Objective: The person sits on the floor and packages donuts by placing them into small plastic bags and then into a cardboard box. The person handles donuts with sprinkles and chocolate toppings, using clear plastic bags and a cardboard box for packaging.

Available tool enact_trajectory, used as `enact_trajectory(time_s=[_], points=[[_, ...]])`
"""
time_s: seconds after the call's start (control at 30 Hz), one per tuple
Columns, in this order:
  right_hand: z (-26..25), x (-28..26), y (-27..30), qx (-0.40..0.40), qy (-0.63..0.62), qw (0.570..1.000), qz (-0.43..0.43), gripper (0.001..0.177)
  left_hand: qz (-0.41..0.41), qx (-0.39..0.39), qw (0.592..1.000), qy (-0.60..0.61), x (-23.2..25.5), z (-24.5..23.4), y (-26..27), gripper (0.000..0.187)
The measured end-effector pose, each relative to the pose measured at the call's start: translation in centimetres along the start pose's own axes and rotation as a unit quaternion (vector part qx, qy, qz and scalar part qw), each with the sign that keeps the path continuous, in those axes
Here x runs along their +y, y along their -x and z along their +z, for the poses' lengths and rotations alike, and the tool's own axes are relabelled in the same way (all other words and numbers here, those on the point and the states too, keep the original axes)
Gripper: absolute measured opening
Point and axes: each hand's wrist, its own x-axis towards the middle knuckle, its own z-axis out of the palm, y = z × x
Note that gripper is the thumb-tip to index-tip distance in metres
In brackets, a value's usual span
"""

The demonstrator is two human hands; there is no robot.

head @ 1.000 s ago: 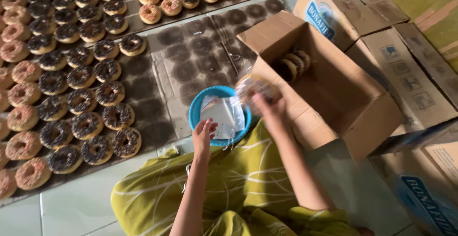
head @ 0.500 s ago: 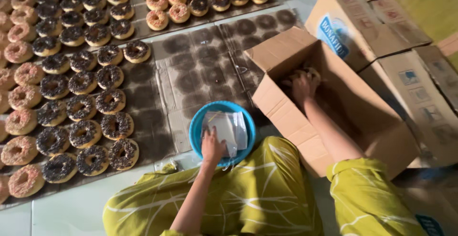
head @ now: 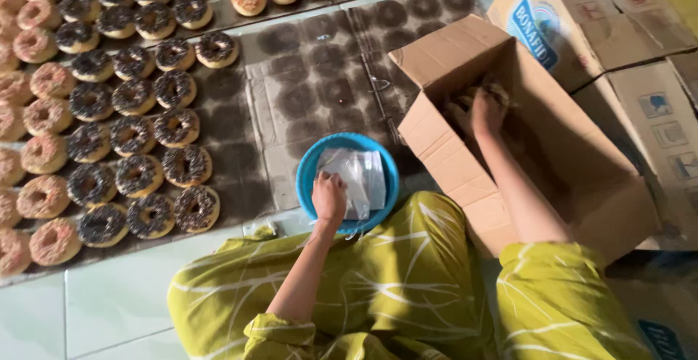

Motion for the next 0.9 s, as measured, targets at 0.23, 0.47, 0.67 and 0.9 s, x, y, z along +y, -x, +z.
enact_trajectory(time_s=[0.23,0.47,0.67,0.9], points=[[-8.1,-15.6,2.2,-0.252,-0.497,0.819,0.135,0.039,0.11,0.108,0.988,-0.025,5.5,-7.7,1.5,0.015],[-8.1,-27.9,10.2,-0.204,-0.553,0.795,0.144,0.022,0.109,0.068,0.992,-0.006,7.3,-12.3,5.3,0.022],[-10.4,-29.9,13.1,-0.349,-0.656,0.644,0.184,0.015,0.139,0.165,0.972,0.089,6.1,-17.8,6.8,0.057],[-15.2,-31.6,12.7,-0.348,-0.662,0.656,0.099,0.015,0.028,0.004,0.987,0.157,5.2,-19.8,6.0,0.012]])
